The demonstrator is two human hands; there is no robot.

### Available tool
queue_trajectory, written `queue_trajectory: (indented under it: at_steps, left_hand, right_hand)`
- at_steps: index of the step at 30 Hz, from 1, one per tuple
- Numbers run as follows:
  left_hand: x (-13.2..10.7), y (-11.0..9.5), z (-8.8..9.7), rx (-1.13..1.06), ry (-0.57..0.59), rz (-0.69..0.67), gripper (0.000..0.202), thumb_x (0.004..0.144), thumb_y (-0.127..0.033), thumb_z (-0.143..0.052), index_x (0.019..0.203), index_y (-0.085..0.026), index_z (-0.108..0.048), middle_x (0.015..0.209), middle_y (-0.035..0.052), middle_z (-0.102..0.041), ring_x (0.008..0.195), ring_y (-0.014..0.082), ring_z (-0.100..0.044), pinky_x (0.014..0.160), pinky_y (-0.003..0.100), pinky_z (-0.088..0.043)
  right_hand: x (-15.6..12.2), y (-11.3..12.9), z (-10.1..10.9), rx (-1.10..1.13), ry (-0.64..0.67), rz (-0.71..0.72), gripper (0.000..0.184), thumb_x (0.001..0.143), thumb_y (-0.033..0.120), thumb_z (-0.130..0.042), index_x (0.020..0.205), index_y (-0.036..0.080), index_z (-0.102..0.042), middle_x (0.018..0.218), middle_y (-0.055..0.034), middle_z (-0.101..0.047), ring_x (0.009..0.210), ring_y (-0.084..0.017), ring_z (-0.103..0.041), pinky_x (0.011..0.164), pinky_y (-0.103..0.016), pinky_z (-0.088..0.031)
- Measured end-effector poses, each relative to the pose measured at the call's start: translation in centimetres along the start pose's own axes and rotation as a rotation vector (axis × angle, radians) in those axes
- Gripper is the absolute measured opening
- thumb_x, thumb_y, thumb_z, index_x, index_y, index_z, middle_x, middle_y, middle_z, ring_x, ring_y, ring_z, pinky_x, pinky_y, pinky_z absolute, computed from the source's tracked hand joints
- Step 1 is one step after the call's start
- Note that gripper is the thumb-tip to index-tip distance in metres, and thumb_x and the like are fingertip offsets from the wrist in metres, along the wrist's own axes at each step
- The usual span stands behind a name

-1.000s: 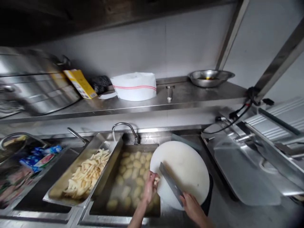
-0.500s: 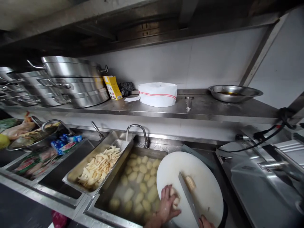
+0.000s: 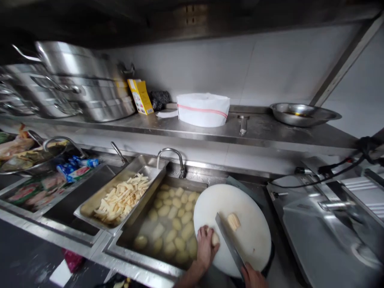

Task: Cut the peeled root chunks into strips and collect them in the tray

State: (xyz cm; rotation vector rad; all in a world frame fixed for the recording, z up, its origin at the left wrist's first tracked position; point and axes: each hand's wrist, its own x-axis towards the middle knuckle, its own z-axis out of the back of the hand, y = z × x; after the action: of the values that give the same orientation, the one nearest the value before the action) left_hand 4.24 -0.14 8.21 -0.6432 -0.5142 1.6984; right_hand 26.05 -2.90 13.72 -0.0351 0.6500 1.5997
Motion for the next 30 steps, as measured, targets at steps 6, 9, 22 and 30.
queue_trajectory:
  at_steps: [6,9,22,30]
  left_hand:
    - [2.5,0.1,0.2,-0.01,-0.014,-0.255,0.046,0.078,-0.023,-0.078,0.121,-0.022,-0.062,0.129,0.0108,-0.054,0.122,0.0276,-0.051,0.106,0.044,-0.044]
    - [3.7,-0.3,-0.8,-0.018,-0.036,-0.268,0.042,0.082,-0.034,-0.079,0.117,-0.02,-0.062,0.125,0.0113,-0.054,0.119,0.0283,-0.05,0.103,0.046,-0.043]
    - [3.4,0.4,-1.3,0.087,-0.119,-0.259,0.042,0.092,-0.049,-0.067,0.123,-0.021,-0.059,0.126,0.0122,-0.058,0.117,0.0284,-0.053,0.101,0.044,-0.036]
    - [3.1,0.1,-1.7,0.105,-0.135,-0.259,0.047,0.09,-0.049,-0.069,0.126,-0.02,-0.059,0.131,0.0142,-0.058,0.123,0.0314,-0.05,0.104,0.047,-0.036]
  right_hand:
    - [-1.5,2.5,2.2,-0.16,0.156,-0.077,0.039,0.105,0.027,-0.029,0.116,0.013,-0.064,0.109,-0.0177,-0.075,0.105,-0.027,-0.071,0.083,-0.03,-0.045]
    - [-1.8,2.7,2.4,-0.165,0.229,-0.083,0.036,0.107,0.03,-0.03,0.116,0.013,-0.061,0.105,-0.0163,-0.075,0.1,-0.026,-0.071,0.079,-0.029,-0.042]
    - [-1.6,1.6,2.1,-0.184,0.245,0.014,0.03,0.107,0.024,-0.032,0.116,0.012,-0.058,0.103,-0.0169,-0.074,0.096,-0.025,-0.071,0.076,-0.029,-0.04]
    - [-1.5,1.3,1.5,-0.158,0.244,-0.026,0.033,0.108,0.028,-0.03,0.117,0.012,-0.058,0.1,-0.0147,-0.074,0.094,-0.024,-0.072,0.074,-0.029,-0.039]
